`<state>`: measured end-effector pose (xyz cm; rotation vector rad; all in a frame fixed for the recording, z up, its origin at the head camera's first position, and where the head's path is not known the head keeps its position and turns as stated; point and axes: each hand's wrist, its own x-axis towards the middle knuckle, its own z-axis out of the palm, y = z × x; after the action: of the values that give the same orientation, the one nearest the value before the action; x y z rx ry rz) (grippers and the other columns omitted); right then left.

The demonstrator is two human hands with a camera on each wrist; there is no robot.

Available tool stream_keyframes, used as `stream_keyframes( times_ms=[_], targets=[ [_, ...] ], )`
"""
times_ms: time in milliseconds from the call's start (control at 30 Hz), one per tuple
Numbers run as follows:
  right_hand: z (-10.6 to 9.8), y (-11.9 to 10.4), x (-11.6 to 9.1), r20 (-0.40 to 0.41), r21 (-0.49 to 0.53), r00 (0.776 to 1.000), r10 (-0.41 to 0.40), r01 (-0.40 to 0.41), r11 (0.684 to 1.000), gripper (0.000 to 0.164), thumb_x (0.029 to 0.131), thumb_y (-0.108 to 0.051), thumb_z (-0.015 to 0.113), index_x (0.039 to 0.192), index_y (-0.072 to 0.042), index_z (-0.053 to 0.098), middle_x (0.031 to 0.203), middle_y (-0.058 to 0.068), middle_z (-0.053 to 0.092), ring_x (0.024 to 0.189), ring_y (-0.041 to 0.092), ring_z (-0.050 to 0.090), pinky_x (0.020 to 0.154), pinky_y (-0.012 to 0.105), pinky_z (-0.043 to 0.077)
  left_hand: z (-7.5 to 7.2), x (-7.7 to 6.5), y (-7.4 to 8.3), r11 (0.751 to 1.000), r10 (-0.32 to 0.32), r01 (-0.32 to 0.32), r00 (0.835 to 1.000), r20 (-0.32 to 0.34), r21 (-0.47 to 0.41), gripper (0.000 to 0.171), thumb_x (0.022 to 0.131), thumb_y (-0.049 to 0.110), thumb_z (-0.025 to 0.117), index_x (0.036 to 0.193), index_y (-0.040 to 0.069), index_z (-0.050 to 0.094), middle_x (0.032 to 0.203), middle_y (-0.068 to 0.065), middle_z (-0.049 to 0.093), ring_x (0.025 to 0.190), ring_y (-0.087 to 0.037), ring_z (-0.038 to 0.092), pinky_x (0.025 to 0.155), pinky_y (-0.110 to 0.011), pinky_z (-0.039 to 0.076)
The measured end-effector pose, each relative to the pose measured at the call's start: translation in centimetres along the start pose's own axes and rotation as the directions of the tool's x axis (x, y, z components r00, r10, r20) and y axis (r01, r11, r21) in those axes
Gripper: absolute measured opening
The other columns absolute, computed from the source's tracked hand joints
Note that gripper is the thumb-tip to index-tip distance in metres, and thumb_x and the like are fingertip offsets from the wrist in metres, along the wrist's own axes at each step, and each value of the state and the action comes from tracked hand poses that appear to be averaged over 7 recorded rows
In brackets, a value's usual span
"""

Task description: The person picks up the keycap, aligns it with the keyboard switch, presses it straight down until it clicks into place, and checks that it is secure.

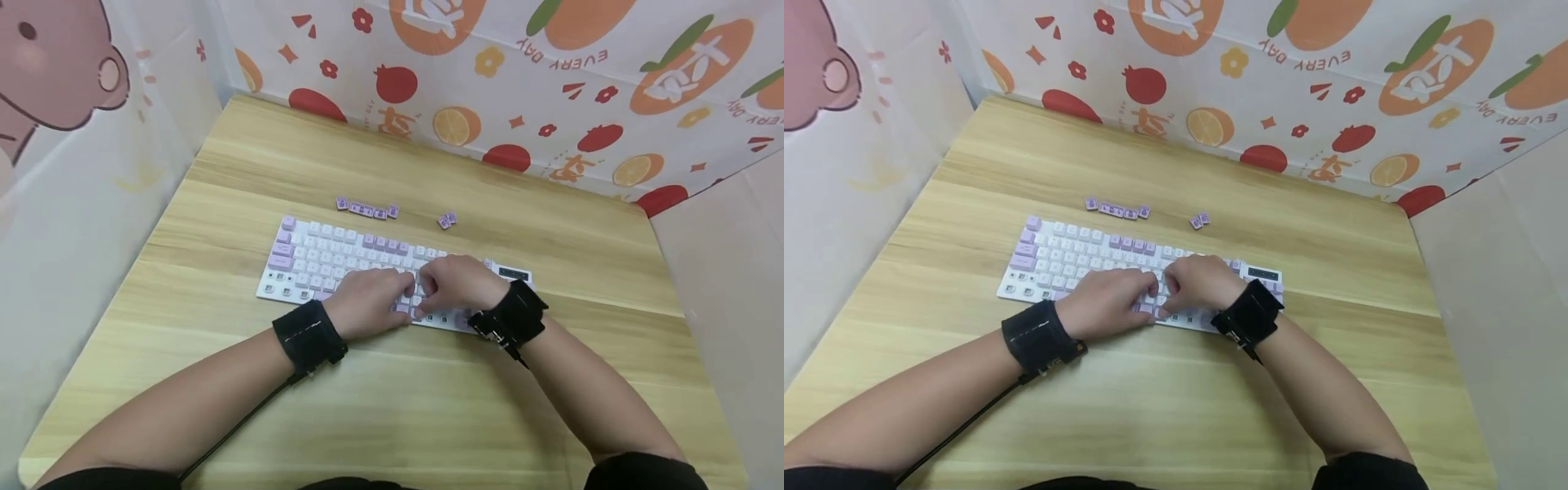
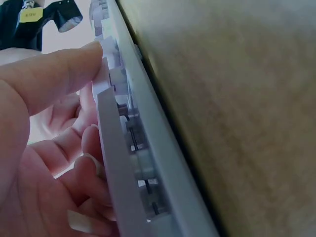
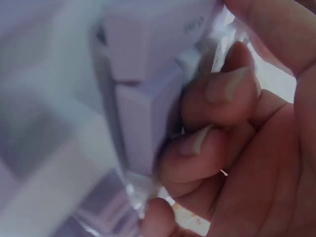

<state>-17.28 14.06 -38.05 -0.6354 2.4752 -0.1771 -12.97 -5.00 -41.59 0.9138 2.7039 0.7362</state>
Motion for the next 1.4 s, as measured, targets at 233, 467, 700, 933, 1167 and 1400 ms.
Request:
stream_keyframes(
  times_ms=[233, 467, 700, 933, 1167, 1400],
  targets=[
    [-1.2, 2.3, -0.1, -0.069, 0.174, 0.987, -0.143, 0.153, 0.973, 0.026, 0.087, -0.044, 0.072, 0.077, -0.022, 0.062, 0.069, -0.005, 0.055, 0.062, 0.012, 0.052, 0.059, 0.029, 0.041, 0.1, -0.3, 0.2, 1.0, -0.007, 0.007, 1.0, 0.0, -0.006, 0.033, 0.079, 0.037, 0.081, 0.099, 0.02, 0.061, 0.08, 0.007, 0.059, 0.067, -0.012, 0.052, 0.055, -0.029, 0.041],
    [-4.6, 5.3, 2.6, -0.336, 0.034, 0.942, -0.003, 0.015, 0.999, 0.011, 0.089, -0.017, 0.071, 0.1, -0.015, 0.07, 0.087, 0.005, 0.063, 0.079, 0.022, 0.056, 0.073, 0.037, 0.047, 0.0, -0.3, 0.2, 1.0, -0.01, 0.01, 1.0, -0.01, 0.005, 0.033, 0.079, 0.039, 0.081, 0.099, 0.02, 0.062, 0.082, 0.008, 0.06, 0.069, -0.01, 0.053, 0.057, -0.028, 0.041],
    [-4.8, 5.6, 4.8, -0.313, -0.17, 0.943, -0.114, 0.063, 0.984, 0.028, 0.088, -0.001, 0.07, 0.113, -0.013, 0.072, 0.11, 0.004, 0.064, 0.1, 0.021, 0.061, 0.095, 0.038, 0.05, 0.0, -0.6, 0.4, 1.0, -0.009, 0.009, 1.0, -0.002, -0.001, 0.032, 0.08, 0.038, 0.08, 0.099, 0.02, 0.062, 0.081, 0.008, 0.059, 0.069, -0.01, 0.052, 0.057, -0.027, 0.041],
    [-5.0, 5.1, 5.7, -0.263, -0.247, 0.96, -0.097, 0.03, 0.968, 0.029, 0.086, 0.0, 0.07, 0.113, -0.013, 0.071, 0.109, 0.004, 0.066, 0.102, 0.021, 0.062, 0.098, 0.038, 0.049, 0.0, -0.8, 0.5, 1.0, -0.009, 0.009, 1.0, -0.007, -0.004, 0.032, 0.08, 0.038, 0.08, 0.1, 0.019, 0.063, 0.083, 0.008, 0.06, 0.069, -0.01, 0.052, 0.058, -0.027, 0.042],
    [-5.3, 5.4, 6.3, -0.207, -0.22, 0.973, -0.103, 0.056, 0.974, 0.019, 0.09, -0.003, 0.066, 0.105, -0.013, 0.074, 0.103, 0.004, 0.07, 0.095, 0.021, 0.061, 0.093, 0.037, 0.05, 0.2, -0.8, 0.5, 1.0, -0.003, 0.003, 1.0, -0.01, 0.006, 0.033, 0.08, 0.038, 0.08, 0.1, 0.019, 0.063, 0.083, 0.007, 0.06, 0.07, -0.01, 0.053, 0.057, -0.028, 0.042],
    [-6.4, 5.3, 5.6, -0.216, 0.051, 0.966, -0.144, 0.159, 0.986, 0.025, 0.092, -0.013, 0.057, 0.11, -0.015, 0.076, 0.106, 0.0, 0.072, 0.089, 0.015, 0.061, 0.081, 0.032, 0.049, -0.1, -0.9, 0.4, 1.0, -0.008, 0.008, 1.0, -0.011, 0.018, 0.032, 0.081, 0.039, 0.079, 0.1, 0.02, 0.063, 0.083, 0.008, 0.059, 0.07, -0.01, 0.053, 0.056, -0.027, 0.041]
  ],
)
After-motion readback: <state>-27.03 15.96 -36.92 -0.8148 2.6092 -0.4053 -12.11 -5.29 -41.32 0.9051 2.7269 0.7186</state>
